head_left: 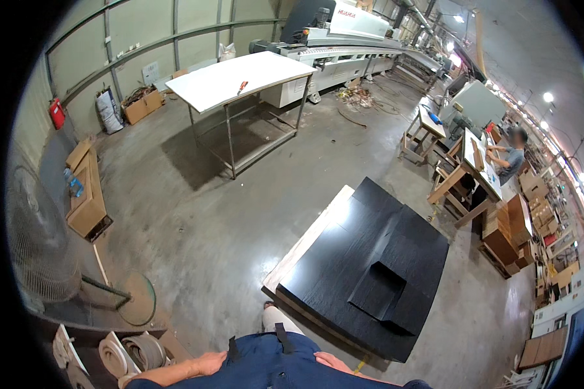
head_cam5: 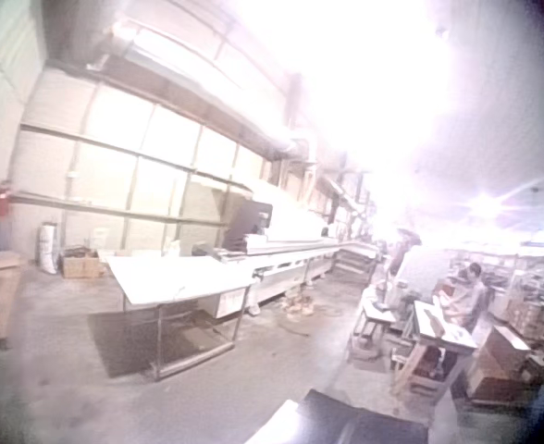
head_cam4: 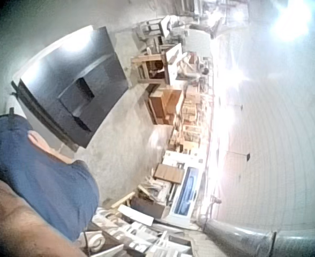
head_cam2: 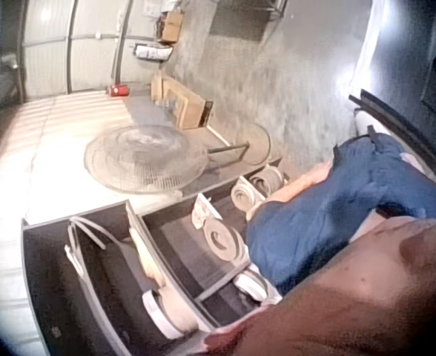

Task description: The person organizes several black wood panels by picking them up from a stack and placing them into a square formation on a wooden pallet, then moves a few panels around to fit them together.

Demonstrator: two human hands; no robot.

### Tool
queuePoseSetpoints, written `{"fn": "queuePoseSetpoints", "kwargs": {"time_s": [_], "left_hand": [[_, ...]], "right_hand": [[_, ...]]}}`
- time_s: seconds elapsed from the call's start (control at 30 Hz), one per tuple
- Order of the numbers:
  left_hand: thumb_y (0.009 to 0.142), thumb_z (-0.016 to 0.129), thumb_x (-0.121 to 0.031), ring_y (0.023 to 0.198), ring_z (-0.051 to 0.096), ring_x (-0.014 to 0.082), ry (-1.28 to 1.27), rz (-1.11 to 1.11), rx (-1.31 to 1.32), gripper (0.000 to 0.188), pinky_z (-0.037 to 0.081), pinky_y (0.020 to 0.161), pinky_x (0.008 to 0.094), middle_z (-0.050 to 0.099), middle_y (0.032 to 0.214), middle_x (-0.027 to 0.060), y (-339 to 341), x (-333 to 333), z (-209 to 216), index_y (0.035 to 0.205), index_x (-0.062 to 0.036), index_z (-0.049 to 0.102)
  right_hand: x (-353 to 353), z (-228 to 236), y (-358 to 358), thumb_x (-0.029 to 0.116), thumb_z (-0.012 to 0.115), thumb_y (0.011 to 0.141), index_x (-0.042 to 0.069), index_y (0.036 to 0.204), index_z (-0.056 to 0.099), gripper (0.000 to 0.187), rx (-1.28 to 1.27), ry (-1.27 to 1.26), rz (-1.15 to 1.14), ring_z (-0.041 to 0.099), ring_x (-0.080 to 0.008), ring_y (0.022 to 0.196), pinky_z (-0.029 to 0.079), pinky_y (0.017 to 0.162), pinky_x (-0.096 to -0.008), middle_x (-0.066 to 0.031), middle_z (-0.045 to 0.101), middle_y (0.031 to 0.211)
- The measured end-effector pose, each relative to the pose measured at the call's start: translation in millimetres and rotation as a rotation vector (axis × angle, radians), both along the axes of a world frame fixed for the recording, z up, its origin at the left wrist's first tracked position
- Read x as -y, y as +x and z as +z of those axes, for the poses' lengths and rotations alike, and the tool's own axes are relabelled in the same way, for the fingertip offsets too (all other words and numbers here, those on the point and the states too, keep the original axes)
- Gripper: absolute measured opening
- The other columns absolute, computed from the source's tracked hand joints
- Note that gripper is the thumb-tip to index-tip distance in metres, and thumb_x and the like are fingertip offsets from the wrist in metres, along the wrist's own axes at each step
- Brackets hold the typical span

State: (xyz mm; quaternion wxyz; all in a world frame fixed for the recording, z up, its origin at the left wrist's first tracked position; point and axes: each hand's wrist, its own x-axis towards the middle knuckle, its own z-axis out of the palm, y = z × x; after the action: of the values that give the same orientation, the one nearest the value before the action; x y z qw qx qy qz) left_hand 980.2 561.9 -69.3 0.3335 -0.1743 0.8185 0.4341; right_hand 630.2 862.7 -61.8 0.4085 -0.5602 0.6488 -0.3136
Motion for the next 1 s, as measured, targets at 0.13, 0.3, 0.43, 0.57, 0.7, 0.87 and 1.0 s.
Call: {"fn": "queuePoseSetpoints", "kwargs": {"time_s": [0.13,0.3,0.43,0.57,0.7,0.87,1.0], "left_hand": [[0.082,0.045,-0.015,0.097,0.054,0.0425,-0.061,0.028,-0.102,0.045,0.045,0.082,0.0472,0.048,0.116,0.0267,34.3,21.5,-41.5,0.120,0.0077,0.038],[0.081,0.046,-0.015,0.097,0.054,0.0426,-0.041,0.104,0.005,0.046,0.045,0.082,0.0473,0.047,0.116,0.0266,13.8,84.3,-26.3,0.120,0.0077,0.038],[0.081,0.047,-0.015,0.097,0.054,0.0427,-0.072,0.162,0.032,0.046,0.045,0.082,0.0474,0.047,0.117,0.0265,1.9,137.4,-9.1,0.120,0.0077,0.038],[0.080,0.048,-0.015,0.097,0.054,0.0428,-0.100,0.214,0.050,0.047,0.045,0.082,0.0475,0.047,0.117,0.0265,-9.4,185.7,2.9,0.120,0.0077,0.038],[0.080,0.049,-0.015,0.097,0.054,0.0428,-0.120,0.217,0.044,0.047,0.045,0.082,0.0475,0.047,0.117,0.0264,-23.2,230.1,1.6,0.120,0.0076,0.038],[0.080,0.050,-0.015,0.098,0.054,0.0429,-0.140,0.210,0.032,0.048,0.045,0.082,0.0476,0.047,0.117,0.0263,-39.2,287.3,-12.5,0.120,0.0076,0.038],[0.079,0.051,-0.015,0.098,0.054,0.0430,-0.160,0.153,0.018,0.049,0.045,0.083,0.0477,0.046,0.118,0.0262,-58.1,344.2,-18.8,0.120,0.0076,0.038]], "right_hand": [[49.9,-7.1,-7.6,0.025,0.037,0.097,0.005,0.134,0.037,0.042,0.065,-0.018,0.100,0.037,-0.0271,0.126,0.031,0.105,-0.0334,-0.0144,0.042,0.134],[123.8,17.4,-13.4,0.005,0.042,0.089,0.003,0.134,0.032,0.047,-0.148,-0.296,0.179,0.043,-0.0346,0.120,0.038,0.100,-0.0375,-0.0201,0.040,0.132],[198.5,2.3,-25.4,0.007,0.039,0.090,0.002,0.134,0.034,0.044,-0.226,-0.204,0.255,0.042,-0.0326,0.120,0.036,0.103,-0.0359,-0.0184,0.040,0.133],[252.6,28.9,-32.7,0.009,0.038,0.091,0.003,0.134,0.034,0.043,-0.238,-0.234,0.311,0.041,-0.0326,0.122,0.036,0.103,-0.0359,-0.0188,0.039,0.133],[272.5,18.3,-34.2,0.011,0.041,0.089,0.002,0.133,0.034,0.045,-0.130,-0.286,0.253,0.038,-0.0325,0.124,0.035,0.103,-0.0362,-0.0187,0.037,0.133],[302.7,5.6,-31.0,0.007,0.042,0.089,0.002,0.132,0.031,0.044,-0.190,-0.274,0.185,0.040,-0.0350,0.120,0.036,0.102,-0.0387,-0.0215,0.038,0.130],[337.4,10.3,-34.2,0.008,0.044,0.088,0.002,0.131,0.032,0.044,0.069,0.156,-0.016,0.040,-0.0349,0.121,0.037,0.102,-0.0390,-0.0212,0.038,0.131]]}}
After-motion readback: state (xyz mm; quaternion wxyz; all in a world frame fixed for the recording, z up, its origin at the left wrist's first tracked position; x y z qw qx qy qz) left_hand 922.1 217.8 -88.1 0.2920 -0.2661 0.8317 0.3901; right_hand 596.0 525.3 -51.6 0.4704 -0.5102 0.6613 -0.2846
